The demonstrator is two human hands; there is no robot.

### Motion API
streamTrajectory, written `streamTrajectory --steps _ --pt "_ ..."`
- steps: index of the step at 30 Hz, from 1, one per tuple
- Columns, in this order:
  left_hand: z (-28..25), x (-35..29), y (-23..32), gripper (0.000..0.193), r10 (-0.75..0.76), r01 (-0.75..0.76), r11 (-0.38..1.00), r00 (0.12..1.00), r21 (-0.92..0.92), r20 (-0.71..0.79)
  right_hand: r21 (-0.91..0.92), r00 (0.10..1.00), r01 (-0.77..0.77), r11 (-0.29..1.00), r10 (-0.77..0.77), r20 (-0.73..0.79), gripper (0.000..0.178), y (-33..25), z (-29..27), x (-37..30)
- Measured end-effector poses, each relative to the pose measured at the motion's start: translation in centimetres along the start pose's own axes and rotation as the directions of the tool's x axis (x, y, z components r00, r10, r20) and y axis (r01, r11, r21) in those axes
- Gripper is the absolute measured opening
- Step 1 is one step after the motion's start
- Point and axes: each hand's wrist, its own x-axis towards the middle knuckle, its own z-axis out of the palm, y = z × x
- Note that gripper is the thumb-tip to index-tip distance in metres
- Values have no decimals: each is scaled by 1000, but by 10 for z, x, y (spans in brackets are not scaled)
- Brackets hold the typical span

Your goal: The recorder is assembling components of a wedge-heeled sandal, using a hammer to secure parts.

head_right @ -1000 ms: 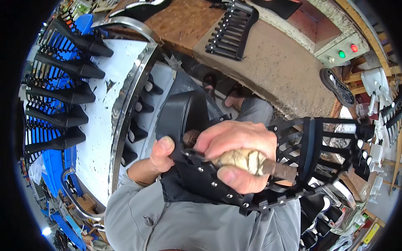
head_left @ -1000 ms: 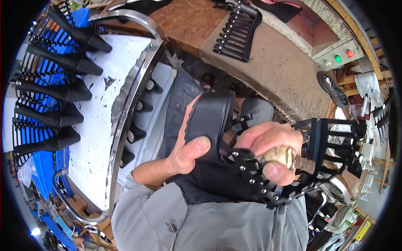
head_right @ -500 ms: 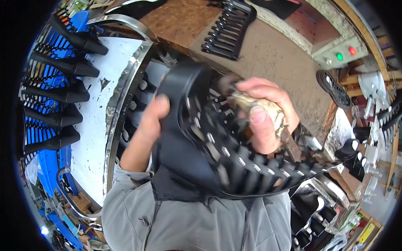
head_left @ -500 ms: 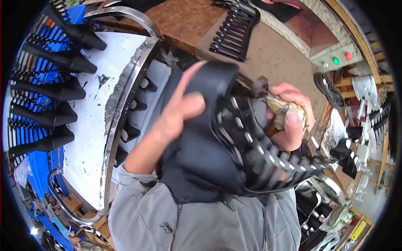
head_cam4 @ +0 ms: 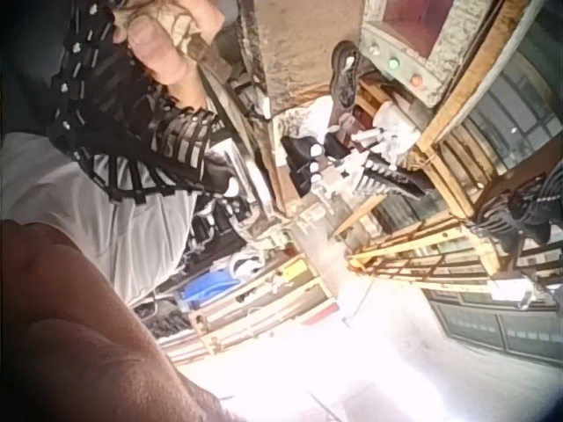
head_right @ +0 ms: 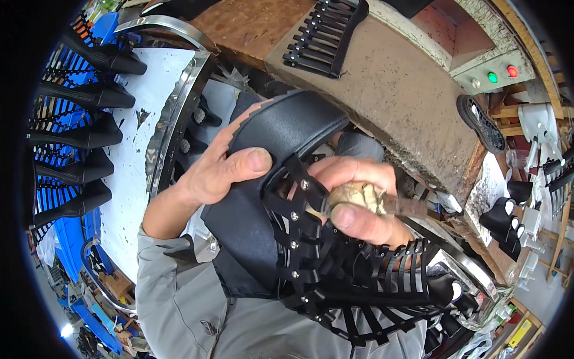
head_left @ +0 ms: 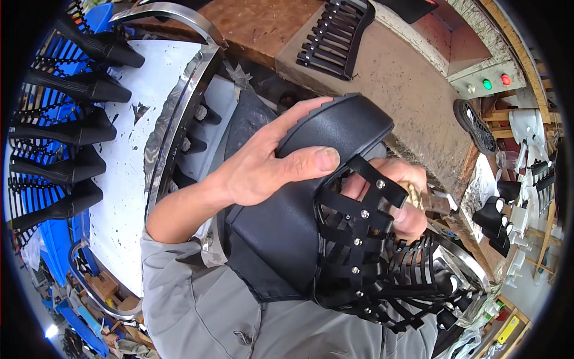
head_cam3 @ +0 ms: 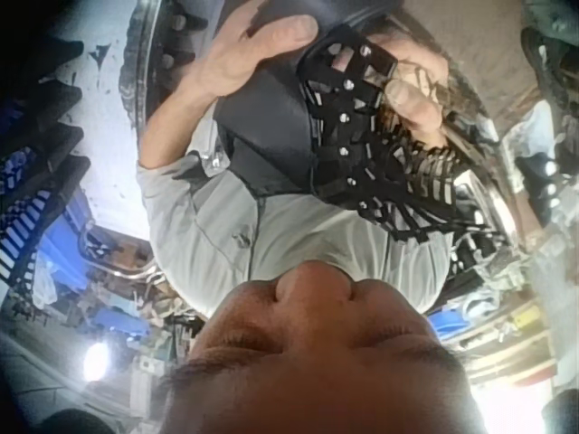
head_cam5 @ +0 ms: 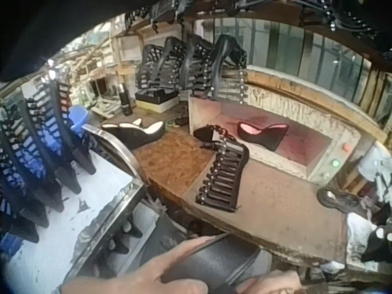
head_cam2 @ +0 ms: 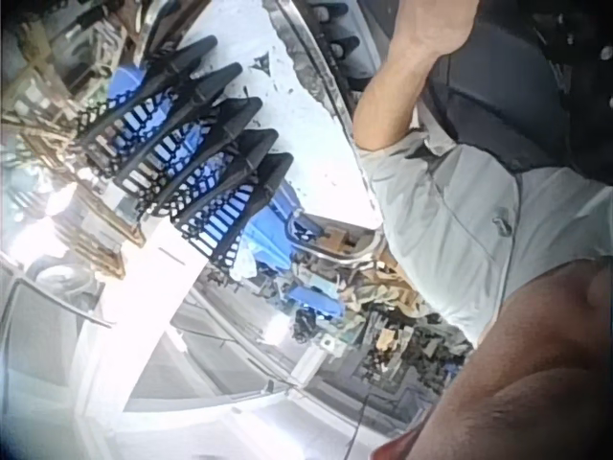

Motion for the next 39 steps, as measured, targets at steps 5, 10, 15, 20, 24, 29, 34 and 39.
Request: streamTrajectory --steps 5,10,15,20,24,29,34,39 --pt "9 -6 2 75 -14 15 1000 999 24 -46 -121 979 -5 993 29 201 33 -15 -9 7" --pt "2 -5 -18 76 -17 18 1000 997 15 -70 -138 961 -251 958 228 -159 54 -12 13 6" --pt "-2 -12 -24 72 -75 58 994 981 -96 -181 180 957 -281 943 290 -26 28 14 1 -3" --pt "-2 -17 -34 72 -109 111 994 936 -13 -334 20 979 -132 991 127 159 26 22 -11 -22" --pt "-10 -30 -47 63 -134 88 987 916 -136 -379 132 995 -13 991 0 97 26 49 3 -39" --pt "-5 -33 -40 59 -88 53 993 921 -101 -380 -120 968 186 975 -161 193 29 56 1 -54" --pt "-8 -38 -47 56 -51 -11 987 925 -159 -378 -154 662 -120 981 195 724 49 38 -25 -49" --pt "1 -42 -50 62 -80 1 978 925 -208 -370 -21 855 209 978 -172 489 29 25 -9 -52"
